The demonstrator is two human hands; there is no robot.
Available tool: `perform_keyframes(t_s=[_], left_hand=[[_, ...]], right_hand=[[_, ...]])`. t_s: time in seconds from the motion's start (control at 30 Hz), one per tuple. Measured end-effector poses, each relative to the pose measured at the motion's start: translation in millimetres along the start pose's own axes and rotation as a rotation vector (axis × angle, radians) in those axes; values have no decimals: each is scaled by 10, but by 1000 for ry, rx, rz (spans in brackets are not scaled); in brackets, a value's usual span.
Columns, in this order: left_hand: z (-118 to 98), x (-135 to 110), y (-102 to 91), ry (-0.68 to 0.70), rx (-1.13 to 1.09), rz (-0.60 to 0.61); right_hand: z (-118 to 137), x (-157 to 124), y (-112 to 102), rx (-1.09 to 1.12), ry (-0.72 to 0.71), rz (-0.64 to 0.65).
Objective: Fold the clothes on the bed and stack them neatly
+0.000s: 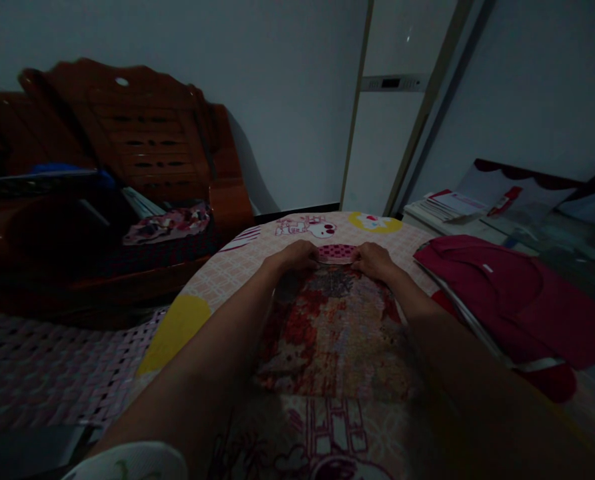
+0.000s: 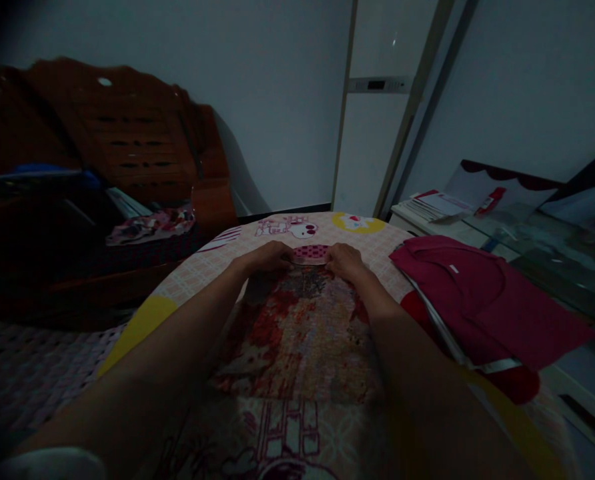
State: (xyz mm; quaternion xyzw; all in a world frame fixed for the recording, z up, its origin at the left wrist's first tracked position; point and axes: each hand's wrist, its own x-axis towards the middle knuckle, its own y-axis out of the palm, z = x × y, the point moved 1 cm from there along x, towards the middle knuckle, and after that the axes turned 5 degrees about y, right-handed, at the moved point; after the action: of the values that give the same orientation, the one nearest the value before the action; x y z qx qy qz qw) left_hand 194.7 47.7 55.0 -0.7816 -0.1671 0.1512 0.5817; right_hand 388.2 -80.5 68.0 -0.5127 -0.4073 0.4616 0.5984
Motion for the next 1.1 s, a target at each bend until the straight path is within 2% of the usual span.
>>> perform_keyframes(t_s=[0.17,0.33,0.5,0.6,0.67,0.7,0.77,0.87,0.9,1.0,1.1], left_hand=[[11,62,-79,-3,57,-49],[26,94,37,-84,85,20],[100,50,102,-112,86,-4],[73,1,56,-139,124,-175],[-6,-54,35,-175,139,-331],[-61,-88,47,-175,129,-369],[-187,-165,131,-84,73,-339],[-339,-292,373,196,13,-218],[-360,-330,458,237,19,-208],[-347,-387,635,215,59,-187],[-300,-373,644,210,66,-181]], right_hand=[[-17,77,-6,-20,-11,-39],[-39,135,193,-77,-22,-40],[-77,123,251,-57,6,-54],[-39,55,183,-102,29,-166],[16,-32,160,-125,16,-243],[45,-86,171,-117,-3,-258],[91,-194,246,-61,-77,-246],[84,-306,457,40,-260,-209],[58,-321,531,64,-312,-202],[-63,-317,699,93,-344,-193],[-181,-306,765,74,-288,-217]])
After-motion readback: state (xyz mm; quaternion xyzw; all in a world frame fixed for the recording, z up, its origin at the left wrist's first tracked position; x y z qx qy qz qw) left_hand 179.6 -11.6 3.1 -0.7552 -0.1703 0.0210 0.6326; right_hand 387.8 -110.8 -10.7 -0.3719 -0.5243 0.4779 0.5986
